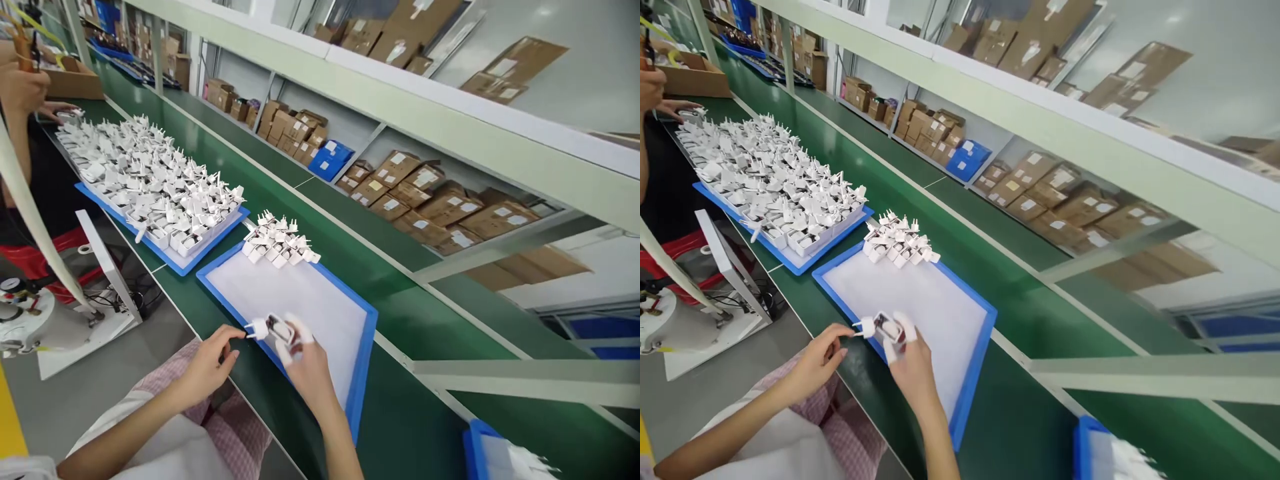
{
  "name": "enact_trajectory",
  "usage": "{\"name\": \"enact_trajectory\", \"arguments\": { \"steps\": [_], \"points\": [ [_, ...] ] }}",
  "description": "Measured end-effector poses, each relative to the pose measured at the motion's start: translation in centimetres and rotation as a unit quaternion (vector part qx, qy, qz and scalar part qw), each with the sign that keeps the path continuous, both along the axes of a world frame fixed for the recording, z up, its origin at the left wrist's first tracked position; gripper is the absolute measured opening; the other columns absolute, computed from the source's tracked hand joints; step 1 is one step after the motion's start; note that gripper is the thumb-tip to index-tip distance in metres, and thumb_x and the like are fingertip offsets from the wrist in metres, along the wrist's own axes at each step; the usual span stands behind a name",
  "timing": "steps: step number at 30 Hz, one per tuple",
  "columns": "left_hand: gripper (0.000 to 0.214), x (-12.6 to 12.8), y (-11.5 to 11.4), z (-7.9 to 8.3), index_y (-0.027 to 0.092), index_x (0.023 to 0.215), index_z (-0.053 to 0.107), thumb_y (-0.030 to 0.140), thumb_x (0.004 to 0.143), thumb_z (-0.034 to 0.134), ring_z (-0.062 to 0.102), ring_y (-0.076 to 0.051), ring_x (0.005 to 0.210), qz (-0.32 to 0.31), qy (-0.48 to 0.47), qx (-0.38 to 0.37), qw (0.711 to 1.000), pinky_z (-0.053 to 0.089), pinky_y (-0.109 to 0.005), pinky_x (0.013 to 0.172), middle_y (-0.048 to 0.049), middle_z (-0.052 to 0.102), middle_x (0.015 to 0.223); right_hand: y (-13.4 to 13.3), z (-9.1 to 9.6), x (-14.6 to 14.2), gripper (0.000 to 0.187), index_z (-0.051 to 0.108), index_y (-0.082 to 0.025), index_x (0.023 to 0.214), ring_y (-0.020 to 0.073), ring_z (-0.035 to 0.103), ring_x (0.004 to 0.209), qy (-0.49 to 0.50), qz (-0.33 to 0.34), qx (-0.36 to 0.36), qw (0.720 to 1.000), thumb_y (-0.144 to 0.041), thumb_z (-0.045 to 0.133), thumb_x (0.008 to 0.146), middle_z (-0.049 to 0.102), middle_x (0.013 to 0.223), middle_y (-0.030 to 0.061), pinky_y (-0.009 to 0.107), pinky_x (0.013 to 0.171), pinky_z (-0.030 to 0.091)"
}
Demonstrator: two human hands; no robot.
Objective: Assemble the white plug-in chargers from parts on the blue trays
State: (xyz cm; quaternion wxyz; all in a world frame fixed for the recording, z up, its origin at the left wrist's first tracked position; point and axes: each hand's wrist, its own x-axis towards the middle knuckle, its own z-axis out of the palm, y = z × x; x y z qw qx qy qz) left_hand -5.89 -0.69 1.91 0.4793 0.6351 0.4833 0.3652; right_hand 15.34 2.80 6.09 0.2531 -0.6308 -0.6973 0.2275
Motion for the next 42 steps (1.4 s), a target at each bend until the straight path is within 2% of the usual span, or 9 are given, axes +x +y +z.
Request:
{"name": "enact_trajectory", "arguments": {
  "steps": [3,7,12,15,23,27,31,38,42],
  "points": [
    [0.058,0.9,0.9,0.6,0.028,0.141,0.042,0.013,0.087,0.055,0.059,-0.014,0.085,-0.131,0.017,0.042,0.99,0.047,-0.028,0.079,-0.0071,0.052,0.136,-5.9,0.1,1.3,0.041,0.058,-0.018,0.126,0.0185,0.065,0.073,0.057,0.016,-0.03,0.998,-0.032,0.052,0.088,0.071,0.101,0.0088,0.031,0.07,0.055],
    [0.052,3.2,1.0,0.4,0.026,0.128,0.059,0.015,0.079,0.067,0.066,-0.022,0.105,-0.287,0.048,0.088,0.953,0.05,-0.027,0.085,-0.0036,0.067,0.12,-11.9,-1.6,0.0,0.035,0.061,-0.021,0.12,0.0171,0.061,0.071,0.201,-0.073,-0.072,0.974,-0.028,0.053,0.086,0.067,0.104,0.0092,0.031,0.065,0.053],
    [0.049,4.2,0.1,-1.3,0.024,0.122,0.064,0.005,0.078,0.058,0.071,-0.019,0.097,-0.276,0.085,0.178,0.941,0.053,-0.027,0.08,-0.0017,0.072,0.116,-13.9,-3.8,-2.8,0.038,0.064,-0.021,0.112,0.0132,0.051,0.06,0.528,-0.282,-0.053,0.8,-0.038,0.062,0.078,0.066,0.1,0.0082,0.026,0.053,0.043],
    [0.042,4.2,-0.3,-2.0,0.02,0.119,0.064,0.007,0.079,0.059,0.072,-0.019,0.094,-0.237,0.062,0.262,0.934,0.055,-0.028,0.08,-0.0047,0.073,0.11,-13.4,-3.6,-3.8,0.031,0.066,-0.019,0.099,0.0141,0.054,0.068,0.561,-0.352,-0.058,0.747,-0.034,0.067,0.072,0.065,0.098,0.0056,0.024,0.055,0.042],
    [0.035,4.6,-1.6,-2.3,0.018,0.117,0.061,0.008,0.084,0.058,0.068,-0.014,0.081,-0.17,0.061,0.367,0.913,0.05,-0.026,0.069,-0.0044,0.074,0.103,-13.1,-3.9,-4.7,0.007,0.062,-0.019,0.085,0.0169,0.059,0.088,0.513,-0.33,0.007,0.793,-0.025,0.059,0.082,0.062,0.096,0.0032,0.03,0.08,0.049],
    [0.03,4.4,-1.6,-2.4,0.022,0.117,0.062,0.012,0.089,0.059,0.07,-0.012,0.086,-0.186,0.078,0.391,0.898,0.047,-0.024,0.067,-0.0025,0.074,0.107,-13.6,-4.3,-5.3,0.006,0.058,-0.019,0.077,0.0152,0.058,0.085,0.53,-0.333,0.063,0.778,-0.02,0.059,0.084,0.058,0.09,0.001,0.03,0.079,0.049],
    [0.029,4.5,-1.3,-2.5,0.019,0.12,0.06,0.016,0.092,0.056,0.07,-0.013,0.085,-0.186,0.072,0.377,0.904,0.048,-0.024,0.068,-0.0055,0.073,0.107,-13.4,-3.7,-5.4,0.006,0.059,-0.02,0.088,0.0169,0.06,0.089,0.548,-0.335,0.024,0.766,-0.024,0.061,0.084,0.061,0.097,0.0023,0.031,0.08,0.049],
    [0.024,4.5,-1.4,-2.6,0.015,0.116,0.061,0.028,0.097,0.054,0.068,-0.014,0.079,-0.166,0.063,0.394,0.902,0.048,-0.024,0.066,-0.0087,0.073,0.1,-12.4,-2.8,-6.1,0.001,0.057,-0.019,0.082,0.0141,0.058,0.085,0.45,-0.344,0.068,0.821,-0.018,0.057,0.082,0.06,0.091,0.0019,0.027,0.078,0.049],
    [0.024,4.5,-1.5,-2.5,0.017,0.116,0.062,0.026,0.097,0.052,0.067,-0.014,0.075,-0.159,0.076,0.41,0.895,0.046,-0.025,0.063,-0.0075,0.074,0.097,-12.5,-2.8,-6.2,0.006,0.055,-0.019,0.079,0.0131,0.057,0.082,0.466,-0.346,0.081,0.811,-0.013,0.055,0.079,0.059,0.087,-0.0003,0.027,0.08,0.047]
  ]
}}
